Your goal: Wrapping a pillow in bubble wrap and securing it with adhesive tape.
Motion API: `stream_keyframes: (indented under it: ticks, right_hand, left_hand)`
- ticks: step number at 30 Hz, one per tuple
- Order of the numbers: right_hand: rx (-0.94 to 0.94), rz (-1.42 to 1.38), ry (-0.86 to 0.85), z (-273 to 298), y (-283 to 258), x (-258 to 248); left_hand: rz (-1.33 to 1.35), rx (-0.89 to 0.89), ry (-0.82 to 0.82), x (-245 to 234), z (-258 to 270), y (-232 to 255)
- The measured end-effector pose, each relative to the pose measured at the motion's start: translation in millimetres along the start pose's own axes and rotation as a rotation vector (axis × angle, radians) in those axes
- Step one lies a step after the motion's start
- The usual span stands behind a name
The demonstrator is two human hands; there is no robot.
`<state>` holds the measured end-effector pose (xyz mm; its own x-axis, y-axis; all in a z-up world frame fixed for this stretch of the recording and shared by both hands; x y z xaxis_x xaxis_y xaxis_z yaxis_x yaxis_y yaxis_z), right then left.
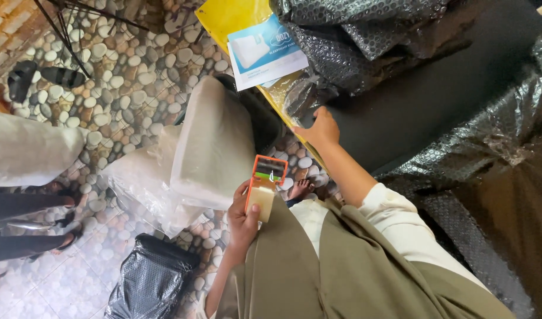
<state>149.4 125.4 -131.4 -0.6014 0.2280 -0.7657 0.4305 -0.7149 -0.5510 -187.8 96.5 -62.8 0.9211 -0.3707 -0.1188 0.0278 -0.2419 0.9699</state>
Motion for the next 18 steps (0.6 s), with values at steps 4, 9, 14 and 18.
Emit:
stream_keyframes:
  ticks: [4,9,14,18]
  right_hand:
    - [-0.196,-0.310,-0.165,40.2,-8.6,-40.4]
    - [-0.615,-0.507,-0.322,135.0,-62.0,-141.4]
    - [-0.992,-0.271,-0.355,193.7,-92.5,-195.7]
    - [-1.044,-0.221,-0.314,210.9,-73.6,-207.0]
  left_hand:
    - [0.011,0.014,-0.060,22.5,11.8,-5.5]
    - [0.002,0.075,-0.165,49.8,13.9,22.8]
    - [0.016,0.148,-0.309,82.0,15.4,54.0]
    - [0.003,0.131,-0.369,94.9,35.9,48.0]
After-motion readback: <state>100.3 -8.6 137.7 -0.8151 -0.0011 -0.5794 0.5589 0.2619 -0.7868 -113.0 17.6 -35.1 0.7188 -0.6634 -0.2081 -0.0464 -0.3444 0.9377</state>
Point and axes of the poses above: each hand's wrist, its own z-axis away from the middle knuckle, its own x-axis out of the palm, y = z × x, the point moved 7 cm from there along -z, towards the middle knuckle, and after that the axes turned 2 degrees about -z, right-handed, at the moved point
